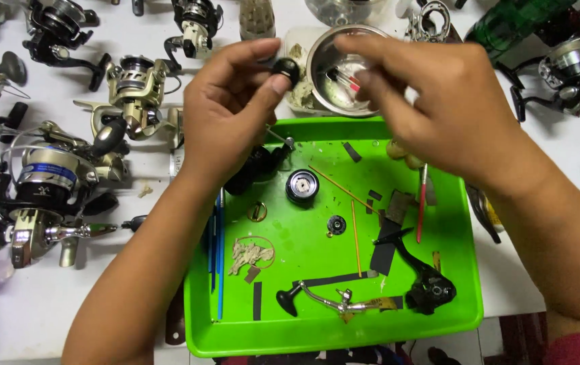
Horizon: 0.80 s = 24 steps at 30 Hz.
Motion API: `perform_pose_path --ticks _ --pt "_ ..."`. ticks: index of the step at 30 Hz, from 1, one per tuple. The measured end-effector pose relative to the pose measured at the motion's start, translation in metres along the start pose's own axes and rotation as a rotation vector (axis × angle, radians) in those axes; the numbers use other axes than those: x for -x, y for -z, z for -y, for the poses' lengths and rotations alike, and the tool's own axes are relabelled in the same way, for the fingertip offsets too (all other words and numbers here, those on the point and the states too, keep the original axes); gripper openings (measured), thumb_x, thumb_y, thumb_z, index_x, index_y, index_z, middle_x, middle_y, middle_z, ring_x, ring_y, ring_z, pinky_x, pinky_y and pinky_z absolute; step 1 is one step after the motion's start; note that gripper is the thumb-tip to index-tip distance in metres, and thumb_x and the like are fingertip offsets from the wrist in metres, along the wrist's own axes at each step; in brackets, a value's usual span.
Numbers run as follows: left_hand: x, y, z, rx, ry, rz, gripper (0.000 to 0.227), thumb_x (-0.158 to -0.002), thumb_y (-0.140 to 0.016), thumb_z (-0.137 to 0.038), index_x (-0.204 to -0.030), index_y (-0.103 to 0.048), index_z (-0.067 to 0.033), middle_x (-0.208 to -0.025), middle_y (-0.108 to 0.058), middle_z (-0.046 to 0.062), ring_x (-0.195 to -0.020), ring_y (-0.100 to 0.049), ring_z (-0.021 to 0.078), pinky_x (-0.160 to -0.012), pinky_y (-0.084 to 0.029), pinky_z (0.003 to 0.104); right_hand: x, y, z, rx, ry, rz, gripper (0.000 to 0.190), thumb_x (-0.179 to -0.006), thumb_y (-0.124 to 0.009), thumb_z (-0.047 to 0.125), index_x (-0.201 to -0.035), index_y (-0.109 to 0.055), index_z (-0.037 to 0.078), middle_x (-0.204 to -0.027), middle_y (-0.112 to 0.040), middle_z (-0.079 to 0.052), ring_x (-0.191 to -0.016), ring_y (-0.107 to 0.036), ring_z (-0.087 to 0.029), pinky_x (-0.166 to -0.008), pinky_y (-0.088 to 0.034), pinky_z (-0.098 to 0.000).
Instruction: Cleaning and reassembling the internal components of a fishing reel on a workbench.
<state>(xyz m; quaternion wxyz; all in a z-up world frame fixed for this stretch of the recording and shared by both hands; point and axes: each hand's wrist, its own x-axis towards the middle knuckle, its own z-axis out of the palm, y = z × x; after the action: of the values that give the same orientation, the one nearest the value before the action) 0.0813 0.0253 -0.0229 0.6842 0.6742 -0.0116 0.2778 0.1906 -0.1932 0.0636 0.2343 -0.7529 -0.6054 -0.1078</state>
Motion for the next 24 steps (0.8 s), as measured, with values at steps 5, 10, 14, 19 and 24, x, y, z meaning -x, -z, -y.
perform_pose_path --ticks 5,10,14,19,24 --pt "0.016 -0.023 -0.046 0.083 0.223 0.235 0.034 -0.101 -0.070 -0.007 -0.134 -0.061 -0.0103 -0.082 -0.060 -0.005 -0.074 -0.053 0.0038 -0.065 -0.045 0.018 0.020 0.002 0.033 -0.161 0.001 -0.048 0.033 -0.102 -0.077 0.002 -0.131 -0.068 -0.011 -0.113 -0.072 -0.027 -0.092 -0.070 -0.031 -0.087 -0.056 -0.0396" --pt "0.036 -0.033 -0.061 0.226 0.336 0.327 0.042 -0.101 -0.067 -0.016 -0.141 -0.055 -0.0086 -0.082 -0.060 -0.004 -0.072 -0.052 0.0055 -0.067 -0.048 0.021 0.039 -0.008 0.044 -0.354 -0.087 -0.111 0.036 -0.093 -0.081 0.003 -0.124 -0.068 -0.009 -0.116 -0.074 -0.026 -0.106 -0.073 -0.033 -0.097 -0.059 -0.0399" --pt "0.047 -0.036 -0.062 0.241 0.480 0.389 0.045 -0.098 -0.067 -0.022 -0.140 -0.054 -0.0116 -0.087 -0.066 -0.003 -0.063 -0.059 0.0065 -0.050 -0.046 0.019 0.059 -0.020 0.048 -0.623 -0.206 -0.103 0.039 -0.088 -0.080 0.007 -0.122 -0.065 -0.004 -0.120 -0.073 -0.021 -0.115 -0.072 -0.030 -0.107 -0.058 -0.0388" --pt "0.059 -0.035 -0.065 0.159 0.503 0.412 0.044 -0.099 -0.062 -0.023 -0.141 -0.053 -0.0133 -0.102 -0.069 0.000 -0.086 -0.063 0.0071 -0.072 -0.060 0.025 0.080 -0.037 0.049 -1.023 -0.388 -0.107 0.042 -0.086 -0.077 -0.001 -0.124 -0.061 -0.002 -0.125 -0.069 -0.017 -0.123 -0.068 -0.025 -0.114 -0.056 -0.0343" --pt "0.066 -0.012 -0.051 -0.081 0.136 -0.046 0.015 -0.108 -0.058 -0.016 -0.122 -0.061 -0.0125 -0.095 -0.074 0.007 -0.072 -0.059 0.0086 -0.062 -0.050 0.023 0.056 -0.027 0.071 -0.626 -0.239 -0.014 0.034 -0.084 -0.082 0.005 -0.113 -0.066 -0.003 -0.109 -0.074 -0.018 -0.094 -0.076 -0.023 -0.090 -0.065 -0.0270"
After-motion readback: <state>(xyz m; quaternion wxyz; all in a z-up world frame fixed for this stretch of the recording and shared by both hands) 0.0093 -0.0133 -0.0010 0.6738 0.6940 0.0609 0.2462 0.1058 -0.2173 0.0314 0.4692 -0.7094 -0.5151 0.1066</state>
